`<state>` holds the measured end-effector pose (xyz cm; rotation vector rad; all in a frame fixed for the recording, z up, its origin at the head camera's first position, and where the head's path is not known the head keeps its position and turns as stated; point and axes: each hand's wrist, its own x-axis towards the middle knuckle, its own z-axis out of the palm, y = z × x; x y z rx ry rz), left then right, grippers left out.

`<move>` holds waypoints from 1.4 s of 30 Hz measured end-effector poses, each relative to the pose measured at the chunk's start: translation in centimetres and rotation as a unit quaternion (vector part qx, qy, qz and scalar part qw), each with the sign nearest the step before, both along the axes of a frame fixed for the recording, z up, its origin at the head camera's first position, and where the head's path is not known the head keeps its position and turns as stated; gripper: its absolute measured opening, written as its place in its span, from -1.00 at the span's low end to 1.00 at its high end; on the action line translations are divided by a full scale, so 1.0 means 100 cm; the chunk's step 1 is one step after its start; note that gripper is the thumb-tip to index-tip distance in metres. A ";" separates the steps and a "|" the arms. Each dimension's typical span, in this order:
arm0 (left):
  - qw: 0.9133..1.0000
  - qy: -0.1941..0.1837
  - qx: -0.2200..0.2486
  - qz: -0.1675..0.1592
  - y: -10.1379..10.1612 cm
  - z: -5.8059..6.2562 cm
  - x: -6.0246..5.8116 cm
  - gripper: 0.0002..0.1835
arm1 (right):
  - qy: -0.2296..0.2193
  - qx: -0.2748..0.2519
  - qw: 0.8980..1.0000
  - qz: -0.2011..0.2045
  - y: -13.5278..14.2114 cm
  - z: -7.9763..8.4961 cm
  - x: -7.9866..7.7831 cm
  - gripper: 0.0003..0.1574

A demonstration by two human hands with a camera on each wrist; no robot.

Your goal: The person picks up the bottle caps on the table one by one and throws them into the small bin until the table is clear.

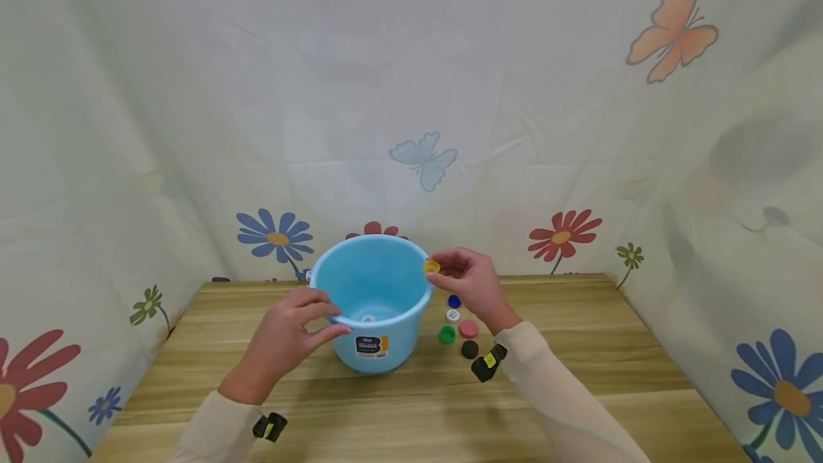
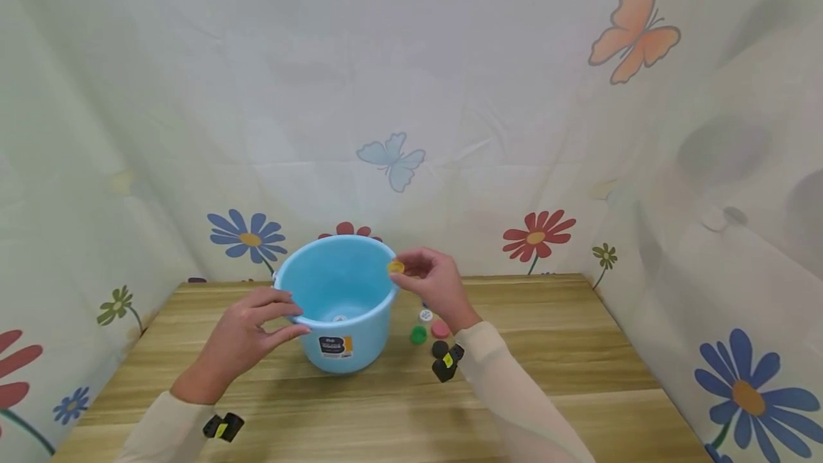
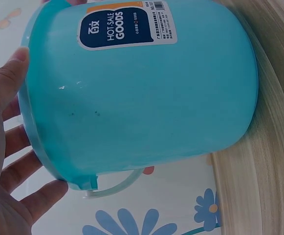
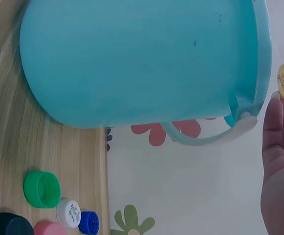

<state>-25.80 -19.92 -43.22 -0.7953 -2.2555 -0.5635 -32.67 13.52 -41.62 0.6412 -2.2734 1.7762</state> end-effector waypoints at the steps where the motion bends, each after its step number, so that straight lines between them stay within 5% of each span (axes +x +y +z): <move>1: 1.000 0.000 0.000 0.000 0.000 0.000 0.000 -0.65 | 0.001 0.001 1.000 -0.002 -0.001 0.001 0.000 -0.58; 42: 1.000 -0.004 0.003 0.003 0.001 0.002 -0.001 -0.64 | -0.010 -0.020 1.000 -0.010 -0.034 0.010 -0.007 -0.53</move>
